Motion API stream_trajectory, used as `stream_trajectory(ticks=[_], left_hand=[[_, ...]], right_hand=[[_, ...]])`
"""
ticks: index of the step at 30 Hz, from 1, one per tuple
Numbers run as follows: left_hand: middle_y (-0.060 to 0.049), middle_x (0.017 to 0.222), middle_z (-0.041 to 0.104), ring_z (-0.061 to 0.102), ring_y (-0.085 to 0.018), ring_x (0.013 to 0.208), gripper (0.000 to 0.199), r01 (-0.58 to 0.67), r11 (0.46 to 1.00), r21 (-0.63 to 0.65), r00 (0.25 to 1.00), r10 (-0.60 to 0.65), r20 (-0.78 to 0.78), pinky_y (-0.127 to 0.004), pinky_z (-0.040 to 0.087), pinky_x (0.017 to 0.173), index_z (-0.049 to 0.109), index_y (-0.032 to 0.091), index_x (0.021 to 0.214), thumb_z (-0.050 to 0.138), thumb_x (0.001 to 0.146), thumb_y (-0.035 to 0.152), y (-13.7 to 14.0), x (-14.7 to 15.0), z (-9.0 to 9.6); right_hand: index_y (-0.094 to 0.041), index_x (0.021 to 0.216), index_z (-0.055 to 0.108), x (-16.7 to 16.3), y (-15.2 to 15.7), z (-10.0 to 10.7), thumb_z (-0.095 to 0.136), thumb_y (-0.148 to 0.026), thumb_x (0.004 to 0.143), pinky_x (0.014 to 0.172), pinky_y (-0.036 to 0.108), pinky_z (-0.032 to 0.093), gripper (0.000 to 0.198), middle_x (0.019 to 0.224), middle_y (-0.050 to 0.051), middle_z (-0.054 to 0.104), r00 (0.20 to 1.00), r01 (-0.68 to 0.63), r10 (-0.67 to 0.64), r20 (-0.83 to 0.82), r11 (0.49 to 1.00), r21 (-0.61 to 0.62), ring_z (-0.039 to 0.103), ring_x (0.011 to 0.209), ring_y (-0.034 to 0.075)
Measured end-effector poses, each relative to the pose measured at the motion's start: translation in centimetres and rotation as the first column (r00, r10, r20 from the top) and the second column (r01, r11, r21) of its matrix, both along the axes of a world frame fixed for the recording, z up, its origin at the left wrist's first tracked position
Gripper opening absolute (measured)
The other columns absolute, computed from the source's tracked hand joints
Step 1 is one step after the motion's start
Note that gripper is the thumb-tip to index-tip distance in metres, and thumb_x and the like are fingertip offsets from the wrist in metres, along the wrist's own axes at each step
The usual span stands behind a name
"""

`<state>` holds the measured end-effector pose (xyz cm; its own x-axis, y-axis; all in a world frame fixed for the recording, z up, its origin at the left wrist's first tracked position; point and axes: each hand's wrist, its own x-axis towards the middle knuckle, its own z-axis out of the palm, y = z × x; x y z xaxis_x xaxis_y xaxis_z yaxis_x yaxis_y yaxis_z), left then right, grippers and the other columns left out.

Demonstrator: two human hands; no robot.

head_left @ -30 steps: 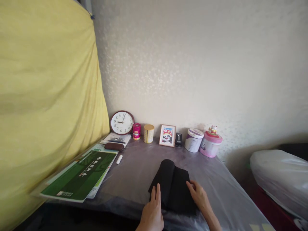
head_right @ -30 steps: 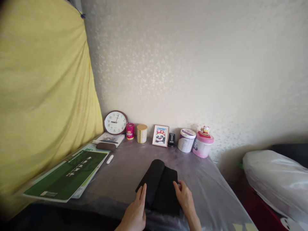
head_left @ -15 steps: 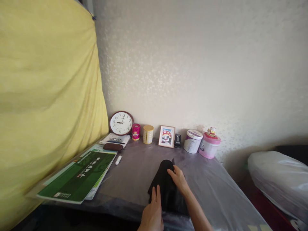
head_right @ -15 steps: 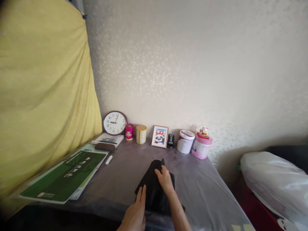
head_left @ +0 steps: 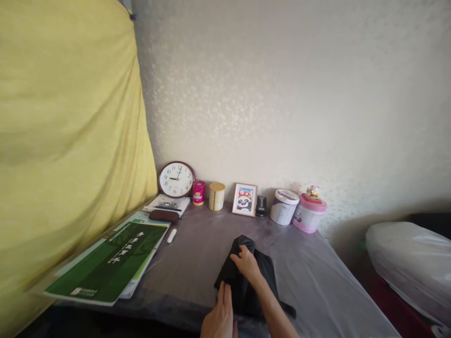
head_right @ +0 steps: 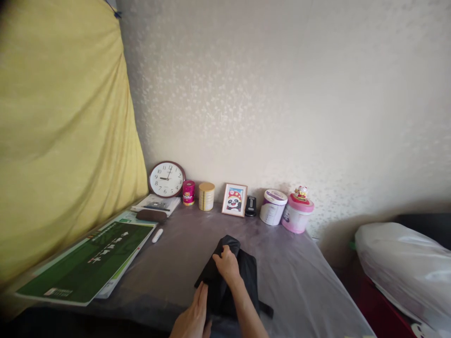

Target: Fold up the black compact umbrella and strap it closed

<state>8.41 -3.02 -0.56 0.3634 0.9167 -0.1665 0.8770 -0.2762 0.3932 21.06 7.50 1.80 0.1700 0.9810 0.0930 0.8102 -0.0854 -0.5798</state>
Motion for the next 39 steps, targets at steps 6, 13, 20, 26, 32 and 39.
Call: stream_trajectory(ticks=[6, 13, 20, 26, 32, 39], left_hand=[[-0.012, 0.143, 0.026, 0.040, -0.031, 0.120, 0.060, 0.008, 0.985, 0.173, 1.000, -0.007, -0.002, -0.042, 0.038, 0.095, 0.045, 0.017, 0.128, 0.053, 0.069, 0.025, 0.2, -0.5, 0.7], [-0.010, 0.147, 0.010, 0.008, -0.031, 0.135, 0.089, 0.141, 0.971, 0.193, 0.988, -0.150, 0.035, -0.046, 0.012, 0.111, 0.023, 0.017, 0.140, 0.062, 0.060, 0.024, 2.7, 1.2, -1.0], [-0.004, 0.143, 0.025, 0.025, -0.024, 0.132, 0.063, 0.033, 0.951, 0.306, 0.999, -0.037, 0.007, -0.040, 0.028, 0.108, 0.030, 0.025, 0.137, 0.030, 0.078, 0.002, 3.2, 2.4, -4.8], [-0.008, 0.140, 0.027, 0.029, -0.021, 0.130, 0.061, -0.054, 0.942, 0.331, 0.999, 0.050, 0.021, -0.034, 0.031, 0.106, 0.027, 0.025, 0.134, 0.022, 0.081, -0.003, 3.3, 3.1, -5.9], [-0.009, 0.142, 0.016, 0.022, -0.020, 0.132, 0.061, -0.060, 0.986, 0.153, 0.998, 0.055, 0.038, -0.030, 0.026, 0.108, 0.019, 0.018, 0.137, 0.019, 0.079, -0.004, 3.8, 3.1, -5.0], [-0.011, 0.143, 0.015, 0.021, -0.020, 0.132, 0.070, -0.022, 0.993, 0.116, 0.999, 0.025, -0.027, -0.030, 0.025, 0.108, 0.018, 0.013, 0.138, 0.013, 0.072, -0.011, 4.0, 2.9, -4.1]], right_hand=[[-0.014, 0.092, 0.056, -0.3, -0.4, 0.7, 0.042, -0.027, 0.082, 0.059, 0.021, 0.040, 0.021, 0.067, 0.001, 0.066, 0.969, -0.204, 0.186, -0.165, 0.974, -0.097, 0.061, 0.059, 0.012], [-0.019, 0.079, 0.062, -0.5, -1.5, 1.0, 0.040, -0.021, 0.085, 0.064, 0.018, 0.040, 0.023, 0.073, -0.001, 0.067, 0.949, -0.314, 0.314, 0.004, 0.949, 0.011, 0.062, 0.070, 0.011], [-0.023, 0.097, 0.065, 0.9, -4.1, -0.2, 0.037, -0.025, 0.091, 0.087, 0.026, 0.040, 0.028, 0.091, 0.001, 0.065, 0.880, -0.475, 0.435, 0.192, 0.818, 0.324, 0.054, 0.096, 0.015], [-0.021, 0.103, 0.064, 3.4, -0.5, -2.3, 0.032, -0.027, 0.093, 0.105, 0.039, 0.024, 0.034, 0.111, 0.003, 0.061, 0.880, -0.471, 0.401, 0.255, 0.813, 0.343, 0.044, 0.118, 0.017], [-0.022, 0.100, 0.065, 5.2, 5.4, -3.1, 0.028, -0.029, 0.093, 0.100, 0.037, 0.031, 0.038, 0.111, 0.003, 0.061, 0.925, -0.337, 0.270, 0.269, 0.909, 0.246, 0.048, 0.113, 0.019], [-0.017, 0.092, 0.063, 9.1, 5.6, -3.0, 0.029, -0.024, 0.088, 0.083, 0.031, 0.042, 0.035, 0.093, 0.011, 0.064, 0.959, -0.016, -0.071, 0.273, 0.952, 0.305, 0.060, 0.090, 0.020]])
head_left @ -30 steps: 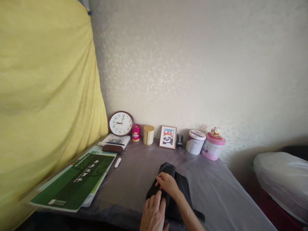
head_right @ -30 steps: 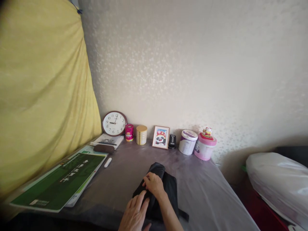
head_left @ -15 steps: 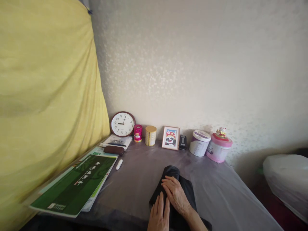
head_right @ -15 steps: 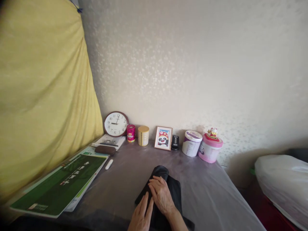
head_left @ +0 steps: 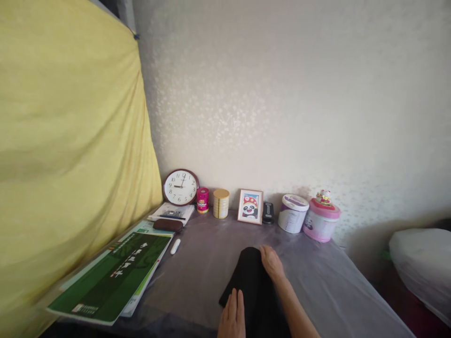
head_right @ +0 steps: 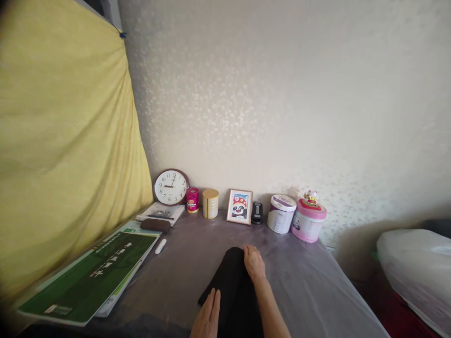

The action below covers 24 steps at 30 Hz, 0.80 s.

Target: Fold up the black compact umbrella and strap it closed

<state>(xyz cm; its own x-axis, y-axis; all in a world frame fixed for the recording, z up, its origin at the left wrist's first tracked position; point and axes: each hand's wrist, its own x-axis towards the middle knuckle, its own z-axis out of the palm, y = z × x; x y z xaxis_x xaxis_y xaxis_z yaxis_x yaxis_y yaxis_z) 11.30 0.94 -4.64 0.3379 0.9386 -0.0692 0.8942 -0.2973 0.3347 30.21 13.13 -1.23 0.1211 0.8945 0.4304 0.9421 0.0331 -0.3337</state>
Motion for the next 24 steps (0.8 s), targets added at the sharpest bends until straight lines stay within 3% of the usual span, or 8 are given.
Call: stream_trajectory(ticks=[5, 7, 10, 12, 15, 19, 21, 24], left_hand=[[-0.014, 0.146, 0.006, 0.016, -0.022, 0.135, 0.089, 0.054, 0.998, -0.025, 0.998, -0.053, 0.018, -0.029, 0.022, 0.109, 0.006, 0.009, 0.139, 0.036, 0.058, -0.009, -0.7, -0.8, 1.3], [-0.014, 0.146, 0.003, 0.013, -0.022, 0.135, 0.094, 0.077, 0.997, -0.033, 0.995, -0.074, 0.071, -0.028, 0.019, 0.110, 0.001, 0.006, 0.139, 0.042, 0.055, -0.006, -1.3, -1.2, 2.1], [-0.013, 0.147, 0.002, 0.009, -0.019, 0.136, 0.089, 0.052, 0.998, -0.044, 0.990, -0.045, 0.132, -0.027, 0.014, 0.111, 0.001, 0.005, 0.140, 0.042, 0.061, -0.004, -2.3, -1.6, 3.4], [-0.011, 0.148, 0.003, 0.008, -0.017, 0.136, 0.085, 0.029, 0.998, -0.055, 0.987, -0.020, 0.162, -0.026, 0.013, 0.111, 0.003, 0.006, 0.140, 0.040, 0.065, -0.003, -2.8, -1.8, 4.0], [-0.010, 0.148, 0.004, 0.008, -0.016, 0.136, 0.084, 0.032, 0.997, -0.066, 0.981, -0.018, 0.193, -0.024, 0.012, 0.111, 0.003, 0.007, 0.141, 0.041, 0.066, -0.003, -3.2, -1.9, 4.3], [-0.011, 0.148, 0.003, 0.007, -0.016, 0.137, 0.084, 0.040, 0.998, -0.051, 0.970, -0.026, 0.243, -0.026, 0.013, 0.112, 0.003, 0.006, 0.141, 0.039, 0.065, -0.004, -3.1, -1.9, 3.6], [-0.011, 0.148, 0.004, 0.008, -0.017, 0.136, 0.084, 0.038, 0.998, -0.056, 0.960, -0.021, 0.279, -0.026, 0.013, 0.111, 0.004, 0.005, 0.141, 0.039, 0.065, -0.004, -2.8, -1.9, 3.3], [-0.013, 0.148, 0.008, 0.011, -0.016, 0.136, 0.083, 0.032, 0.997, -0.075, 0.935, -0.004, 0.356, -0.025, 0.014, 0.111, 0.006, 0.003, 0.141, 0.038, 0.064, -0.005, -2.2, -2.1, 3.1]], right_hand=[[-0.018, 0.086, 0.064, 4.9, -6.1, -0.7, 0.034, -0.025, 0.082, 0.077, 0.033, 0.045, 0.030, 0.089, 0.013, 0.064, 0.994, 0.100, -0.098, -0.055, 0.995, 0.026, 0.061, 0.086, 0.023], [-0.018, 0.085, 0.063, 5.6, -8.5, -1.0, 0.040, -0.029, 0.080, 0.071, 0.030, 0.046, 0.026, 0.089, 0.013, 0.064, 0.962, 0.103, -0.123, -0.243, 0.990, -0.094, 0.062, 0.082, 0.022], [-0.017, 0.094, 0.060, 4.6, -10.7, -1.0, 0.038, -0.040, 0.082, 0.058, 0.027, 0.047, 0.034, 0.084, 0.011, 0.064, 0.835, 0.080, -0.247, -0.492, 0.938, -0.337, 0.063, 0.070, 0.020], [-0.014, 0.103, 0.056, 3.2, -11.4, -0.6, 0.033, -0.045, 0.085, 0.051, 0.025, 0.047, 0.042, 0.082, 0.010, 0.063, 0.765, 0.058, -0.316, -0.562, 0.902, -0.429, 0.062, 0.065, 0.018], [-0.013, 0.112, 0.049, 1.6, -11.9, 0.1, 0.032, -0.046, 0.087, 0.054, 0.025, 0.048, 0.045, 0.088, 0.009, 0.061, 0.706, 0.029, -0.366, -0.607, 0.871, -0.491, 0.061, 0.068, 0.016], [-0.008, 0.109, 0.052, 1.4, -12.2, 0.4, 0.038, -0.039, 0.086, 0.081, 0.034, 0.045, 0.041, 0.097, 0.014, 0.061, 0.889, 0.211, -0.329, -0.318, 0.911, -0.354, 0.059, 0.093, 0.025], [-0.007, 0.106, 0.054, 1.8, -12.3, 0.3, 0.040, -0.035, 0.086, 0.090, 0.036, 0.039, 0.037, 0.103, 0.016, 0.060, 0.931, 0.242, -0.310, -0.192, 0.919, -0.312, 0.056, 0.102, 0.027], [-0.013, 0.104, 0.055, 2.1, -12.0, 0.2, 0.035, -0.038, 0.088, 0.079, 0.030, 0.043, 0.036, 0.095, 0.011, 0.063, 0.914, 0.145, -0.281, -0.292, 0.899, -0.413, 0.061, 0.088, 0.021]])
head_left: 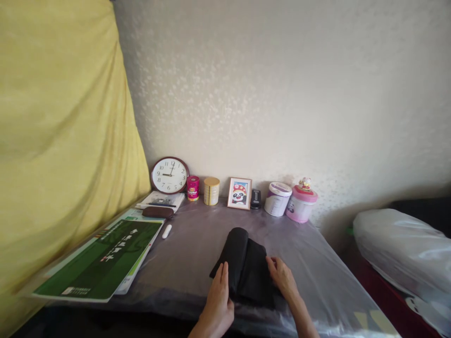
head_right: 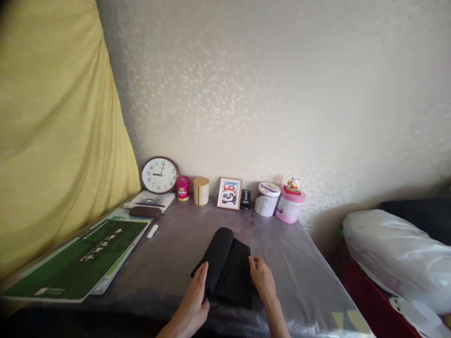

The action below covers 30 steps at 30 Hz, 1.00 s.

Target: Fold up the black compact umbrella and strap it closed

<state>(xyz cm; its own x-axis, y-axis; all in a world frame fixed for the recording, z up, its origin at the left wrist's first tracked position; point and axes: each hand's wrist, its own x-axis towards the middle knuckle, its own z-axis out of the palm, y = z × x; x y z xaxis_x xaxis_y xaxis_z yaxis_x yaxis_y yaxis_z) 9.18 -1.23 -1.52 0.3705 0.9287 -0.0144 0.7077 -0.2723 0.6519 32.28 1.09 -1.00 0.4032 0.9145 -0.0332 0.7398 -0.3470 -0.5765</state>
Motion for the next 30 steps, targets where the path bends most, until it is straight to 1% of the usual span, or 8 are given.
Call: stream_trajectory(ticks=[3, 5, 8, 11, 16, 22, 26, 30], left_hand=[[-0.014, 0.147, 0.010, 0.013, -0.015, 0.136, 0.081, -0.009, 1.000, -0.021, 0.997, 0.011, 0.073, -0.024, 0.013, 0.111, 0.007, 0.001, 0.141, 0.037, 0.065, -0.006, 0.3, -0.4, 0.1], [-0.014, 0.147, 0.010, 0.013, -0.015, 0.136, 0.080, -0.008, 1.000, -0.019, 0.996, 0.010, 0.085, -0.024, 0.012, 0.111, 0.008, 0.001, 0.140, 0.037, 0.066, -0.006, 0.3, -0.5, 0.1], [-0.013, 0.147, 0.009, 0.011, -0.015, 0.136, 0.082, -0.007, 1.000, -0.011, 0.999, 0.007, 0.040, -0.023, 0.012, 0.112, 0.007, 0.001, 0.140, 0.038, 0.065, -0.006, 0.0, -0.4, 0.2], [-0.013, 0.148, 0.008, 0.011, -0.016, 0.136, 0.084, -0.005, 1.000, 0.009, 0.999, 0.005, -0.037, -0.023, 0.013, 0.111, 0.005, 0.002, 0.141, 0.039, 0.064, -0.005, -0.3, -0.2, 0.2], [-0.016, 0.147, 0.010, 0.017, -0.021, 0.135, 0.085, -0.008, 0.999, 0.050, 0.990, 0.015, -0.142, -0.030, 0.018, 0.110, 0.002, 0.005, 0.141, 0.042, 0.065, -0.001, -0.7, 0.1, -0.2], [-0.016, 0.147, 0.009, 0.016, -0.022, 0.135, 0.085, -0.011, 0.998, 0.069, 0.981, 0.024, -0.194, -0.031, 0.019, 0.109, 0.000, 0.006, 0.140, 0.040, 0.066, -0.002, -0.9, 0.1, -0.2], [-0.015, 0.147, 0.008, 0.013, -0.022, 0.136, 0.085, -0.015, 0.999, 0.030, 0.969, 0.022, -0.245, -0.031, 0.017, 0.110, 0.001, 0.006, 0.140, 0.040, 0.065, -0.002, -1.2, 0.3, 0.5], [-0.015, 0.147, 0.009, 0.013, -0.023, 0.136, 0.084, -0.013, 0.999, 0.044, 0.951, 0.026, -0.309, -0.032, 0.015, 0.110, 0.006, 0.004, 0.141, 0.042, 0.064, 0.001, -1.1, 0.3, 0.6]], right_hand=[[-0.015, 0.099, 0.056, -0.2, 0.5, 0.3, 0.030, -0.048, 0.087, 0.058, 0.024, 0.044, 0.044, 0.078, 0.007, 0.062, 0.977, 0.040, -0.052, -0.207, 0.997, -0.062, 0.061, 0.069, 0.016], [-0.014, 0.090, 0.058, -0.4, 0.8, 0.5, 0.028, -0.054, 0.085, 0.052, 0.023, 0.041, 0.050, 0.075, 0.007, 0.061, 0.955, 0.068, -0.080, -0.287, 0.996, -0.054, 0.059, 0.068, 0.017], [-0.014, 0.078, 0.060, -0.8, 1.3, 0.6, 0.032, -0.060, 0.080, 0.059, 0.024, 0.042, 0.054, 0.075, 0.007, 0.060, 0.953, 0.079, -0.053, -0.300, 0.994, 0.076, 0.058, 0.074, 0.019], [-0.013, 0.077, 0.061, -1.2, 1.5, 0.5, 0.040, -0.063, 0.074, 0.064, 0.027, 0.043, 0.054, 0.073, 0.007, 0.061, 0.936, 0.109, -0.044, -0.350, 0.979, 0.170, 0.057, 0.075, 0.021], [-0.012, 0.077, 0.062, -2.1, 1.6, 1.2, 0.051, -0.058, 0.070, 0.058, 0.027, 0.044, 0.048, 0.069, 0.006, 0.061, 0.798, 0.047, 0.120, -0.591, 0.964, 0.260, 0.058, 0.069, 0.020], [-0.011, 0.079, 0.061, -4.5, 3.9, 3.3, 0.053, -0.055, 0.070, 0.056, 0.025, 0.042, 0.045, 0.071, 0.006, 0.061, 0.794, -0.030, 0.253, -0.552, 0.925, 0.379, 0.056, 0.068, 0.018], [-0.011, 0.084, 0.059, -6.9, 6.6, 3.5, 0.047, -0.049, 0.075, 0.053, 0.024, 0.041, 0.041, 0.068, 0.005, 0.059, 0.857, -0.079, 0.231, -0.460, 0.942, 0.326, 0.055, 0.064, 0.017], [-0.009, 0.090, 0.058, -8.7, 8.5, 2.7, 0.047, -0.039, 0.076, 0.052, 0.023, 0.041, 0.034, 0.068, 0.005, 0.059, 0.884, -0.088, 0.197, -0.423, 0.961, 0.263, 0.056, 0.063, 0.016]])
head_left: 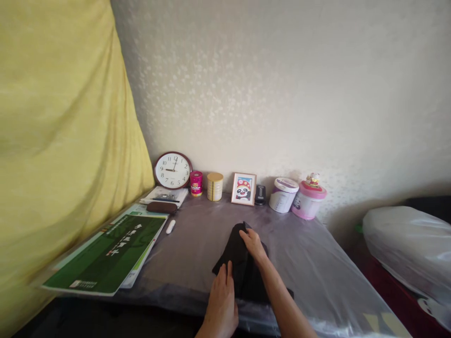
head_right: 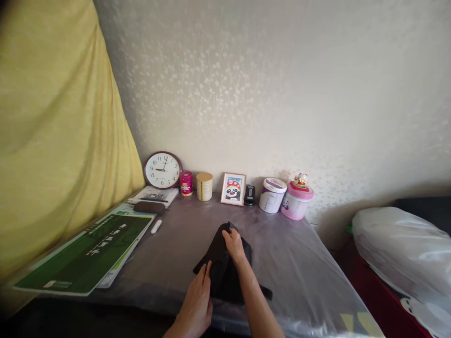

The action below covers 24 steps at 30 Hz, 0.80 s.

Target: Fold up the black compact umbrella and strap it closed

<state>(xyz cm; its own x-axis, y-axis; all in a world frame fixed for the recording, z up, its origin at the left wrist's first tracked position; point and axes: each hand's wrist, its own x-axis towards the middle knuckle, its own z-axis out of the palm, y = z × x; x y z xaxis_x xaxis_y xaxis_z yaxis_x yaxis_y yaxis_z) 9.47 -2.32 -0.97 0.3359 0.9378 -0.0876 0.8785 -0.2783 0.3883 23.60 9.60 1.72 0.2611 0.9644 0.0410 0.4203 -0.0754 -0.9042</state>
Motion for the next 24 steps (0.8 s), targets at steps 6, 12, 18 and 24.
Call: stream_trajectory(ticks=[6, 12, 18, 24], left_hand=[[-0.019, 0.144, 0.019, 0.022, -0.025, 0.133, 0.077, 0.022, 0.998, 0.054, 0.999, -0.024, 0.028, -0.034, 0.020, 0.109, 0.023, 0.001, 0.138, 0.042, 0.063, 0.004, 0.7, -0.3, -0.7], [-0.017, 0.145, 0.015, 0.019, -0.022, 0.134, 0.071, 0.028, 0.999, 0.019, 0.999, -0.029, 0.032, -0.033, 0.019, 0.110, 0.012, -0.001, 0.140, 0.037, 0.074, 0.010, 0.1, -1.4, -0.4], [-0.012, 0.147, 0.012, 0.015, -0.026, 0.135, 0.065, -0.076, 0.984, 0.159, 0.994, 0.063, 0.084, -0.043, 0.020, 0.109, 0.022, 0.010, 0.140, 0.039, 0.078, 0.020, -1.2, -2.3, -0.1], [-0.009, 0.148, -0.003, 0.002, -0.029, 0.136, 0.076, 0.126, 0.973, 0.191, 0.988, -0.141, 0.065, -0.048, 0.011, 0.110, 0.022, 0.013, 0.141, 0.047, 0.069, 0.018, -0.1, -0.9, 1.2]], right_hand=[[-0.011, 0.110, 0.045, -1.3, 1.2, -1.7, 0.047, -0.032, 0.081, 0.046, 0.021, 0.041, 0.036, 0.085, 0.009, 0.063, 0.995, 0.011, 0.000, 0.098, 0.993, -0.114, 0.058, 0.057, 0.013], [-0.012, 0.111, 0.038, -1.8, 1.1, -1.7, 0.045, -0.033, 0.084, 0.046, 0.020, 0.043, 0.035, 0.086, 0.009, 0.065, 0.989, -0.076, 0.098, 0.114, 0.980, -0.185, 0.059, 0.051, 0.010], [-0.014, 0.087, 0.052, -2.4, 0.1, 0.2, 0.038, -0.028, 0.085, 0.046, 0.017, 0.041, 0.020, 0.083, 0.004, 0.067, 0.950, -0.260, 0.290, 0.117, 0.941, -0.218, 0.062, 0.060, 0.009], [-0.017, 0.074, 0.059, -2.9, -0.7, 1.2, 0.045, -0.022, 0.081, 0.060, 0.020, 0.040, 0.017, 0.074, 0.000, 0.067, 0.871, -0.347, 0.383, 0.308, 0.923, -0.167, 0.061, 0.066, 0.011]])
